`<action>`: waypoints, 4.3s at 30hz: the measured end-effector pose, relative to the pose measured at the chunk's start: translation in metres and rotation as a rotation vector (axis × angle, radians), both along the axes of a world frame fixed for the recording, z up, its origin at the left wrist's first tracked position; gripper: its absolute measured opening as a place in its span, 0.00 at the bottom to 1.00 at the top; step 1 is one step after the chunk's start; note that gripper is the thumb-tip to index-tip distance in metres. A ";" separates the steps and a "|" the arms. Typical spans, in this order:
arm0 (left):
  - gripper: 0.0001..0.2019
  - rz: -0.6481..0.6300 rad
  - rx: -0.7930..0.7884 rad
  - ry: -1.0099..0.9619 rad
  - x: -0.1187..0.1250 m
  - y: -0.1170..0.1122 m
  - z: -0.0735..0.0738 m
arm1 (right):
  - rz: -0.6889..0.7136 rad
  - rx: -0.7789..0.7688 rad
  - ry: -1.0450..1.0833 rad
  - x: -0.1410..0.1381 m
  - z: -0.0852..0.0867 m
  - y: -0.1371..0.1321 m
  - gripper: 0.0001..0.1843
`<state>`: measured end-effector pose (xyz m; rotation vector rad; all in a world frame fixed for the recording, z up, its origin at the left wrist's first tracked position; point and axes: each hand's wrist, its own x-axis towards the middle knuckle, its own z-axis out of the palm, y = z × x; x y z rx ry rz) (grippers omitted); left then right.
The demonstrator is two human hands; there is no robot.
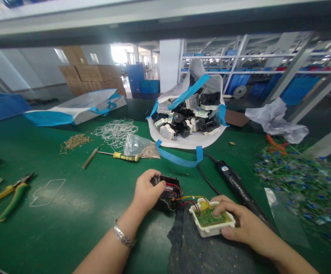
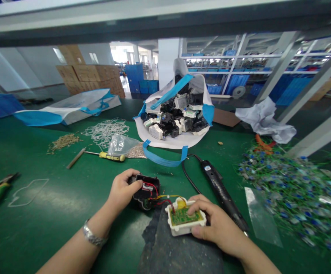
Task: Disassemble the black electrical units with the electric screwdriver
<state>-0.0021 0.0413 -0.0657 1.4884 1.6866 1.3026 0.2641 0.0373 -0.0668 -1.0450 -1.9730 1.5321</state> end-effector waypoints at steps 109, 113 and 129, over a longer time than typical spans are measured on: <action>0.16 -0.289 0.312 0.232 0.053 -0.034 -0.012 | -0.141 -0.446 0.725 -0.037 -0.014 -0.029 0.25; 0.16 -0.328 0.314 0.210 0.055 -0.036 -0.008 | -0.181 -0.499 0.765 -0.036 -0.017 -0.027 0.26; 0.14 -0.379 0.278 0.221 0.053 -0.036 -0.010 | -0.175 -0.489 0.812 -0.034 -0.023 -0.026 0.25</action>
